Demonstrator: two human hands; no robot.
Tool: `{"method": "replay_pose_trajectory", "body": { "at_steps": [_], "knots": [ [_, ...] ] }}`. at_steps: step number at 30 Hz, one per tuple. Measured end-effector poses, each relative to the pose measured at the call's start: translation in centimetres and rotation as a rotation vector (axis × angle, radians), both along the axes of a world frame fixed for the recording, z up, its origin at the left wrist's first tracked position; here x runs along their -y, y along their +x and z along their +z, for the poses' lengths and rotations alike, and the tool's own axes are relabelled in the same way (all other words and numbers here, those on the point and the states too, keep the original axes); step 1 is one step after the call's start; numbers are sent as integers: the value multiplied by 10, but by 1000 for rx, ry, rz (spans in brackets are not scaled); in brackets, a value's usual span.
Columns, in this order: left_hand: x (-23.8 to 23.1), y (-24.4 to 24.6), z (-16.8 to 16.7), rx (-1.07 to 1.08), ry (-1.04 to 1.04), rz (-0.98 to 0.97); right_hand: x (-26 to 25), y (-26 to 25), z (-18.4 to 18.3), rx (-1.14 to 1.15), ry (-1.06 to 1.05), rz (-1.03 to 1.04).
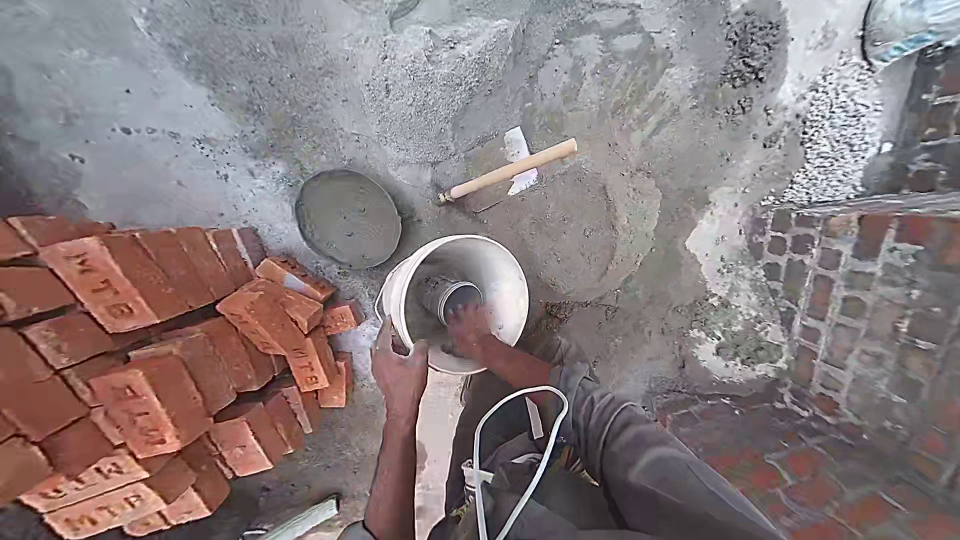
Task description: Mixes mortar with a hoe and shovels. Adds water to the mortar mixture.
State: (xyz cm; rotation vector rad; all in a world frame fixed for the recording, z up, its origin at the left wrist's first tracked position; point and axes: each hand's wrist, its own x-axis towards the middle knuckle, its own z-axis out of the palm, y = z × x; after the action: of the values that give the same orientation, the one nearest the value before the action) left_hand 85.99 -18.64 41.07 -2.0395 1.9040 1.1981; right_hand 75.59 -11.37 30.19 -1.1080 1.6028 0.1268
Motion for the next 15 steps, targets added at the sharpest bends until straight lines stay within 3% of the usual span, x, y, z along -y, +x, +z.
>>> {"method": "replay_pose_trajectory", "body": {
  "at_steps": [4,6,7,9,12,15],
  "knots": [
    [9,11,40,-78,-59,-181,-14,28,5,23,-79,-106],
    [16,4,57,-119,-80,-255,-33,55,-23,-157,-476,-276],
    [20,1,65,-142,-101,-299,-30,60,-19,-205,-576,-351],
    [25,3,85,-184,-136,-375,-10,43,63,-60,-317,-390],
    [26,-1,115,-310,-131,-399,-23,28,148,-34,-423,-549],
    [26,6,157,-389,-50,-417,-51,51,207,33,-528,-637]
  ]
}}
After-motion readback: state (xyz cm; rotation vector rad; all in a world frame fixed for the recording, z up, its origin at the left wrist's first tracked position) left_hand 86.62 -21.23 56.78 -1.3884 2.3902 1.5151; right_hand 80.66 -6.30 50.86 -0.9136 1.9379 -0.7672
